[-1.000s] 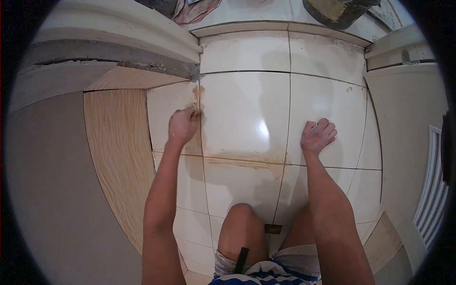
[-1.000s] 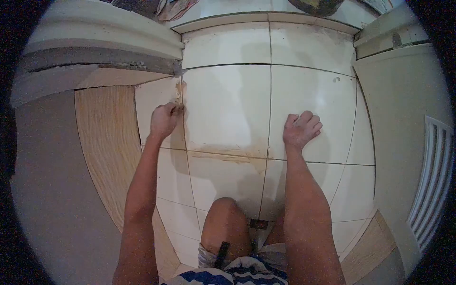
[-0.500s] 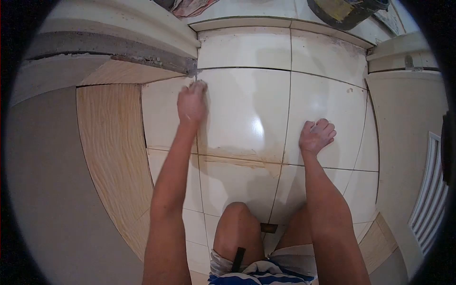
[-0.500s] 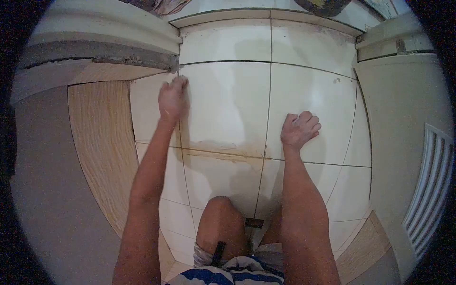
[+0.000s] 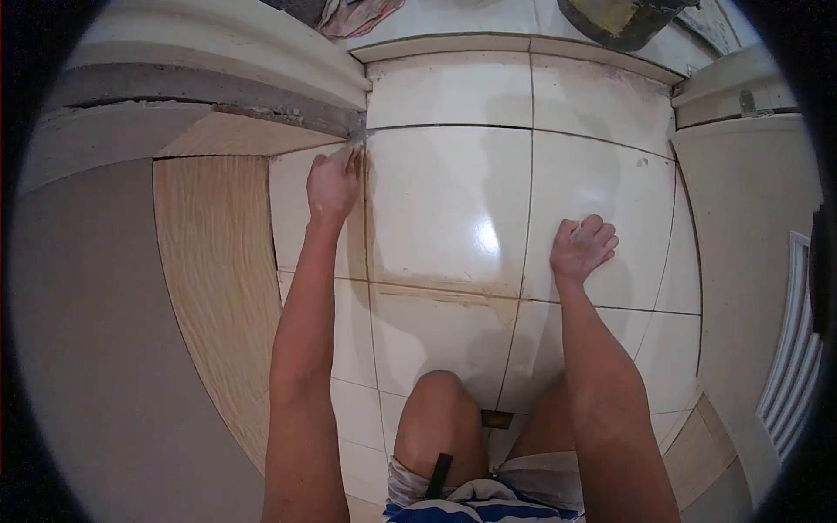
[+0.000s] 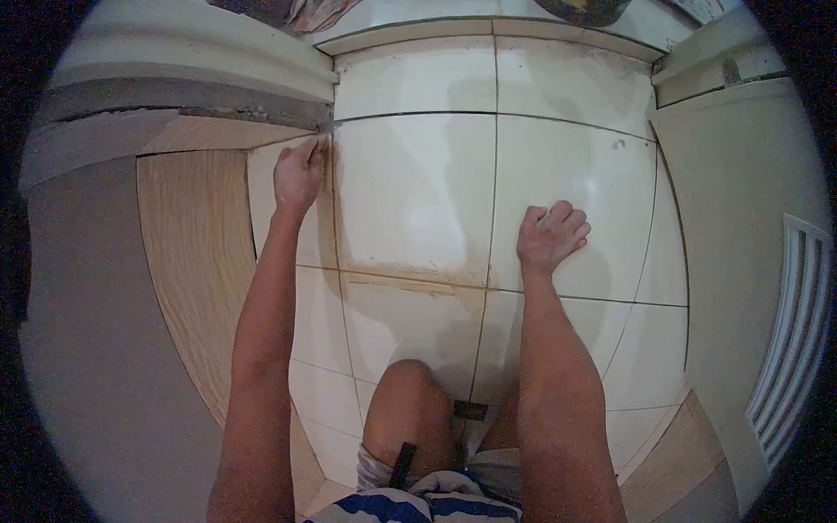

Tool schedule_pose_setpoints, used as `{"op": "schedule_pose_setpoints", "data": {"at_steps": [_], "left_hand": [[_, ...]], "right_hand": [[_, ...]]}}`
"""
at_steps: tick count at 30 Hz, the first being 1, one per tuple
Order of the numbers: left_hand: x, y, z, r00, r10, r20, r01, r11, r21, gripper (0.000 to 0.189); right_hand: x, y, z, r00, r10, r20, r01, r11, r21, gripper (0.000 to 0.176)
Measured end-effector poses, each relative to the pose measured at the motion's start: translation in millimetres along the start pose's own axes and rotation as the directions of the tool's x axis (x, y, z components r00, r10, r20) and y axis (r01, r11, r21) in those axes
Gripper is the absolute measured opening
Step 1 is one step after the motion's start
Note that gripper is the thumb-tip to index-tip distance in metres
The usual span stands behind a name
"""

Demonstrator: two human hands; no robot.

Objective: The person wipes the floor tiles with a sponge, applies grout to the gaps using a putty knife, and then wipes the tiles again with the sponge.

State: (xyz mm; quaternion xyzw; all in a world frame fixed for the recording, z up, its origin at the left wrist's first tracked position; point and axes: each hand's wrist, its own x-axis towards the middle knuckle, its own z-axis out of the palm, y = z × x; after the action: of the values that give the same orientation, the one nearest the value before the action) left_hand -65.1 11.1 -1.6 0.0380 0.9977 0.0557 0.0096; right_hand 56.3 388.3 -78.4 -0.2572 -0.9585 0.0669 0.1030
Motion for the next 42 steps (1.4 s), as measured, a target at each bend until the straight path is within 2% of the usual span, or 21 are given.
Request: {"op": "schedule_pose_setpoints", "data": {"at_steps": [4, 5, 6, 8, 10, 12, 16, 18, 20, 22, 25, 27, 30, 31, 32, 34, 35, 37, 40, 41, 42], "left_hand": [[-30.4, 15.8, 27.6, 0.998, 0.045, -0.039, -0.044, 0.999, 0.01, 0.029], [-48.9, 25.8, 25.3, 0.989, 0.057, -0.137, -0.055, 0.998, 0.015, 0.029], [-60.2, 22.4, 28.2, 0.989, 0.06, -0.134, -0.058, 0.998, 0.019, 0.029], [-74.6, 16.7, 23.2, 0.998, 0.008, 0.054, -0.01, 1.0, 0.025, 0.029], [-64.1, 8.2, 0.9, 0.998, 0.063, 0.0, -0.063, 0.997, -0.04, 0.028], [-36.9, 6.0, -22.4, 0.977, -0.051, 0.205, 0.06, 0.997, -0.04, 0.022], [8.4, 8.5, -10.6, 0.989, 0.104, -0.104, -0.119, 0.983, -0.143, 0.016], [3.7, 10.0, 8.9, 0.999, 0.031, -0.042, -0.036, 0.992, -0.118, 0.019], [-17.1, 12.7, 23.9, 0.993, 0.112, -0.04, -0.114, 0.992, -0.053, 0.024], [-46.6, 2.5, 31.3, 0.982, 0.154, -0.113, -0.165, 0.982, -0.093, 0.029], [-75.8, -7.2, 11.5, 0.978, 0.204, -0.051, -0.209, 0.964, -0.164, 0.027], [-83.7, -12.8, -4.6, 0.964, 0.202, 0.172, -0.154, 0.954, -0.256, 0.025], [-65.0, -23.7, -18.1, 0.955, 0.234, 0.184, -0.196, 0.959, -0.203, 0.023], [-55.1, -25.6, -17.9, 0.977, 0.121, 0.174, -0.099, 0.987, -0.129, 0.022], [-43.6, -20.0, -19.5, 0.977, 0.121, 0.175, -0.099, 0.987, -0.129, 0.022], [-19.6, 0.3, -16.3, 0.991, -0.009, -0.135, -0.014, 0.985, -0.17, 0.02], [-9.2, 6.4, -8.9, 0.991, -0.009, -0.131, -0.014, 0.985, -0.173, 0.02], [10.6, 18.7, 5.7, 0.981, -0.158, -0.114, 0.164, 0.986, 0.041, 0.018], [21.0, 32.8, 37.2, 0.979, -0.083, -0.186, 0.087, 0.996, 0.015, 0.017], [19.4, 32.9, 44.8, 0.976, 0.063, -0.209, -0.038, 0.992, 0.122, 0.018], [15.1, 32.7, 51.0, 0.977, 0.061, -0.206, -0.037, 0.992, 0.118, 0.018]], "right_hand": [[0.1, -0.7, -2.4, 0.999, 0.022, 0.028, -0.023, 0.999, 0.039, 0.022], [0.1, 1.4, -3.5, 0.999, 0.028, 0.033, -0.029, 0.999, 0.034, 0.022], [0.7, 0.8, -3.8, 0.999, 0.034, 0.04, -0.036, 0.998, 0.043, 0.022], [-0.6, -1.3, -3.2, 0.998, 0.039, 0.049, -0.042, 0.997, 0.07, 0.023], [-0.1, 0.0, 0.3, 1.0, 0.024, 0.018, -0.024, 0.999, 0.033, 0.024], [0.7, -0.7, -0.4, 0.999, 0.035, 0.038, -0.036, 0.999, 0.029, 0.024], [0.2, 1.1, 0.4, 0.999, 0.029, 0.033, -0.031, 0.999, 0.039, 0.025], [-0.8, -0.4, -1.7, 0.998, 0.033, 0.047, -0.034, 0.999, 0.025, 0.025], [0.9, -0.1, -1.8, 0.998, 0.044, 0.055, -0.045, 0.999, 0.007, 0.025], [1.7, -0.5, -1.0, 0.996, 0.057, 0.075, -0.059, 0.998, 0.02, 0.024], [1.3, -0.4, -0.5, 0.999, 0.033, 0.03, -0.034, 0.999, 0.014, 0.023], [1.7, -1.7, -2.3, 0.999, 0.037, 0.034, -0.038, 0.999, 0.016, 0.024], [1.3, 0.1, -1.4, 0.999, 0.028, 0.021, -0.029, 1.0, 0.012, 0.024], [0.4, 0.4, -0.1, 1.0, 0.013, 0.0, -0.013, 1.0, 0.01, 0.024], [-0.6, 0.3, -0.5, 1.0, 0.014, 0.001, -0.014, 1.0, 0.01, 0.024], [0.0, 0.3, -0.7, 0.999, 0.021, 0.024, -0.021, 1.0, -0.003, 0.024], [-1.0, 0.6, -0.7, 0.999, 0.022, 0.026, -0.022, 1.0, -0.008, 0.024], [0.9, 0.5, 0.7, 1.0, 0.018, 0.021, -0.017, 0.999, -0.032, 0.025], [1.2, -1.5, -2.0, 0.999, 0.034, 0.031, -0.034, 0.999, 0.003, 0.025], [1.2, -1.6, -1.2, 0.999, 0.031, 0.031, -0.031, 1.0, -0.002, 0.025], [0.7, -1.3, -0.5, 0.999, 0.038, 0.035, -0.038, 0.999, 0.014, 0.025]]}}
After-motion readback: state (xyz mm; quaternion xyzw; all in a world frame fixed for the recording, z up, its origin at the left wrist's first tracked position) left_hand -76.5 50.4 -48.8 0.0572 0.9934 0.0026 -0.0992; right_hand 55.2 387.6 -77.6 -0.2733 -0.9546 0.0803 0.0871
